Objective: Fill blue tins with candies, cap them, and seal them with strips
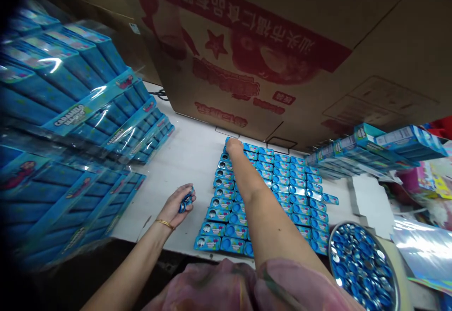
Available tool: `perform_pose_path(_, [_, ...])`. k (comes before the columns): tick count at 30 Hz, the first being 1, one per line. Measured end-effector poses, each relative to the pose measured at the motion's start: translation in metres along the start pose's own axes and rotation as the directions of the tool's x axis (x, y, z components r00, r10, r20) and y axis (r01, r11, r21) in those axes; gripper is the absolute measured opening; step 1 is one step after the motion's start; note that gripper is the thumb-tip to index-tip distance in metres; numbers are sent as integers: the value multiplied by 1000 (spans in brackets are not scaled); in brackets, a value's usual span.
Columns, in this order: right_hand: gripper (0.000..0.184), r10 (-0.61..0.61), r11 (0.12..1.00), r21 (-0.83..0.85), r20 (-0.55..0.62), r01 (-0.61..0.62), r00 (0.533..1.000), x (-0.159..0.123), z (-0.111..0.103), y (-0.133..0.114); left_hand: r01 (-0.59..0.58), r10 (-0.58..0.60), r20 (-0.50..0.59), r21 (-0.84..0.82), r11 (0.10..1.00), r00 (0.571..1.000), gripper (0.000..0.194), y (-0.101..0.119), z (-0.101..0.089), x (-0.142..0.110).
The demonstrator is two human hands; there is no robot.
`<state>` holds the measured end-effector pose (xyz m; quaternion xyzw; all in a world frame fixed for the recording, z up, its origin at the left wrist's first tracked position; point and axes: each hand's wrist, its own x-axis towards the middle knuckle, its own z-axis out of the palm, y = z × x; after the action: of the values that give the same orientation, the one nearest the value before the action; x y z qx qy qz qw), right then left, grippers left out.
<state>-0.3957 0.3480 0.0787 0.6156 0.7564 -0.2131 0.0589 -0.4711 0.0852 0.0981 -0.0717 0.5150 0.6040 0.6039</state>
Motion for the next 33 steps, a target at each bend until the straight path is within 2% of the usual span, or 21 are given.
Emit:
perform_pose_path(3, [20,7,1000,24,-20,-6,1000,-3,-7,-3,-35,36,-13,53,998,999,32,3,3,-3])
perform_pose_path(6, [19,-60,996,57,-55,63,997,-18,-13,-6,-50,51,-12,63,997,999,31,7,3,-8])
perform_pose_path(9, [18,-215,969,102,-111,226,970,-56,-6,-8,-32,32,-45,8,999,998,30,9,2,-7])
perform_pose_path(11, [23,-351,921,140,-104,363,930,-92,6,-9,-9,8,-81,-16,1000,997,28,7,2,-3])
perform_pose_path(12, [25,-430,885,162,-67,436,900,-111,13,-10,2,-4,-98,-18,1000,995,26,5,3,1])
perform_pose_path(13, [29,-539,824,199,-15,531,842,-129,20,-10,12,-14,-107,-19,1000,994,23,3,4,4])
perform_pose_path(14, [31,-690,703,260,26,662,723,-145,26,-9,26,-27,-106,-20,999,994,20,0,5,6])
perform_pose_path(15, [31,-771,618,294,44,729,635,-157,30,-9,42,-44,-94,-22,999,995,17,-3,6,9])
perform_pose_path(16, [30,-829,543,318,55,778,556,-166,34,-8,62,-64,-73,-24,998,995,15,-5,6,10])
perform_pose_path(17, [27,-858,500,324,58,803,511,-170,36,-5,84,-85,-44,-28,996,995,14,-7,6,11])
perform_pose_path(18, [23,-856,503,315,53,805,514,-171,36,-2,105,-105,-13,-32,994,994,13,-9,5,11])
perform_pose_path(19, [19,-837,530,306,39,791,546,-168,36,2,126,-125,10,-35,991,992,13,-9,3,10])
perform_pose_path(20, [18,-800,576,306,19,758,600,-162,34,7,141,-140,20,-40,989,990,13,-9,1,10])
perform_pose_path(23, [21,-542,782,345,-33,519,840,-135,26,23,138,-137,12,-61,989,990,15,-7,-5,7])
perform_pose_path(25, [22,-346,887,311,-43,341,937,-112,17,28,127,-124,36,-85,988,992,17,-6,-9,4])
perform_pose_path(28, [21,-174,981,73,-58,178,983,-81,6,22,142,-130,97,-129,981,987,21,-6,-11,0])
perform_pose_path(31, [28,-83,986,-141,60,91,995,-56,-1,6,163,-142,135,-160,973,981,21,-5,-10,-5])
perform_pose_path(33, [35,-39,980,-186,143,65,989,-43,-3,-4,166,-138,162,-170,971,977,20,-4,-9,-7])
